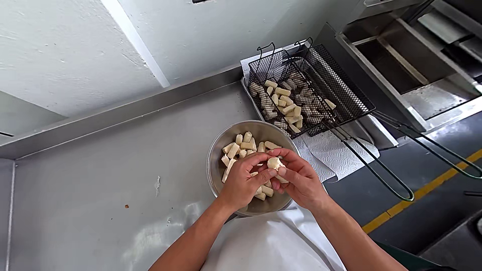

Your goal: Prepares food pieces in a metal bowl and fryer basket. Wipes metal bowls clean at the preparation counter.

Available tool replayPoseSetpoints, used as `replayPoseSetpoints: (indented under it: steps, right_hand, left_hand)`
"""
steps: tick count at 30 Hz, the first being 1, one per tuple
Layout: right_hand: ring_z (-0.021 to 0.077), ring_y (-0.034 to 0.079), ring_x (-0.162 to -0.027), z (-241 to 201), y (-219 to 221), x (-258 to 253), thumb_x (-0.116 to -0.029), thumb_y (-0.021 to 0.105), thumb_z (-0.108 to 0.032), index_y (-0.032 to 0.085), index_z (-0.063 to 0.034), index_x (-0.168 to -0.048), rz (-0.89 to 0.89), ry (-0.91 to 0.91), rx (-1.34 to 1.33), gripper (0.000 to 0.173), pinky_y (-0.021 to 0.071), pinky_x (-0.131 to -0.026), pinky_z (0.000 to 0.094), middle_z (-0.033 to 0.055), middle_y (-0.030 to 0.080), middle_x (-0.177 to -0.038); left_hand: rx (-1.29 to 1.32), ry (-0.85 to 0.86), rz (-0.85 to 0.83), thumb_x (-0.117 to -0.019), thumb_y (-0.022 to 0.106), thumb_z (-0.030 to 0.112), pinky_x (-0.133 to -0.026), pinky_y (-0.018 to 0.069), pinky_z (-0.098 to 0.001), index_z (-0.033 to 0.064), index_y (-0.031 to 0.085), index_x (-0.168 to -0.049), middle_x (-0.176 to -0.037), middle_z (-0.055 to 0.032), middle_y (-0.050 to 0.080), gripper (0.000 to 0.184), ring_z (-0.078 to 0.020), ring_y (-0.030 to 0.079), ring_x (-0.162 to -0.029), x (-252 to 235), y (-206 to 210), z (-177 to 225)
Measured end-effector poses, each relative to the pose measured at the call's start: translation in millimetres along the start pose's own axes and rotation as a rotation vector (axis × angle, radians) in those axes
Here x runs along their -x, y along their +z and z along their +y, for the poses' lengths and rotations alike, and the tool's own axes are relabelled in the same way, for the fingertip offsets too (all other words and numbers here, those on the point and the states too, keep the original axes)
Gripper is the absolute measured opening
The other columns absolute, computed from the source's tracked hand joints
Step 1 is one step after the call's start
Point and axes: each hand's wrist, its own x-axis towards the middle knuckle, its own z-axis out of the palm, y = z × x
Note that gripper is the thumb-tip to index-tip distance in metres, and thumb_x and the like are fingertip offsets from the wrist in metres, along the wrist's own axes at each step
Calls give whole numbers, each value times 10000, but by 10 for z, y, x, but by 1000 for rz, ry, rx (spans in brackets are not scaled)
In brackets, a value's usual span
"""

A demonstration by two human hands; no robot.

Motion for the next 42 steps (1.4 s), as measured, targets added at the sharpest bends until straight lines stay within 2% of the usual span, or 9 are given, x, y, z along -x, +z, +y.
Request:
replayPoseSetpoints:
  steps: [5,10,16,20,25,30,33,37,42]
  right_hand:
    - [160,715,-953,-94,-54,-5,-1043,593,-327,489,-162,-1494,-91,42,17,491,616,-823,307,98,685,-1217]
    - [232,689,-1132,-162,-43,-17,-1015,550,-94,410,-95,-1529,7,-15,272,533,584,-980,381,123,647,-1325]
    - [194,727,-999,-401,-284,-85,-887,744,-77,529,-71,-1410,334,-208,537,565,644,-855,342,68,669,-1247]
    - [159,731,-852,-352,-452,-66,-864,797,-82,601,-96,-1335,395,46,860,510,646,-739,345,76,706,-1147]
    - [269,696,-919,93,-515,-42,-904,792,-161,634,-90,-1323,288,248,1229,453,602,-791,485,149,647,-1232]
    - [326,661,-1134,244,-585,6,-938,744,-175,610,-79,-1393,147,327,1360,483,547,-961,539,165,630,-1328]
    - [311,629,-1222,311,-577,18,-957,724,-191,613,-85,-1388,108,306,1366,457,520,-1022,530,146,619,-1369]
    - [286,657,-1170,383,-518,-22,-975,676,-153,664,-79,-1318,132,181,1341,351,543,-993,504,131,661,-1299]
    - [254,680,-1091,385,-478,-26,-965,631,-85,691,-74,-1262,110,70,1319,303,570,-936,461,107,683,-1245]
  left_hand:
    - [137,-123,-54,-1045,542,119,-818,598,-278,24,623,-1317,-1084,-75,714,299,-123,696,-907,-23,-56,30]
    - [196,-150,-101,-1083,329,224,-966,575,-353,30,313,-1575,-1416,-98,583,528,-158,678,-1108,-55,-94,50]
    - [-199,-219,138,-1055,519,189,-1047,535,-412,44,493,-1478,-1405,-109,613,448,-203,630,-1247,-119,-397,-145]
    - [-647,-362,-144,-992,658,182,-1080,488,-527,66,598,-1412,-1360,-122,648,440,-274,617,-1260,-129,-424,-464]
    - [-1188,-205,-425,-943,680,84,-1034,464,-521,77,667,-1311,-1277,-131,664,368,-338,596,-1218,-147,-80,-874]
    - [-856,-325,-252,-1045,525,85,-1029,507,-495,55,618,-1388,-1204,-153,693,356,-302,656,-1140,-142,-184,-649]
    - [-833,-354,-232,-1035,546,107,-1045,501,-488,64,571,-1442,-1279,-149,656,410,-294,635,-1181,-85,-249,-615]
    - [-1037,-389,-361,-994,658,360,-1087,434,-523,67,562,-1445,-1352,-158,623,546,-325,569,-1280,-58,-62,-710]
    - [-1217,-402,-319,-960,702,252,-1022,462,-517,69,574,-1409,-1280,-190,626,501,-365,585,-1212,-142,86,-811]
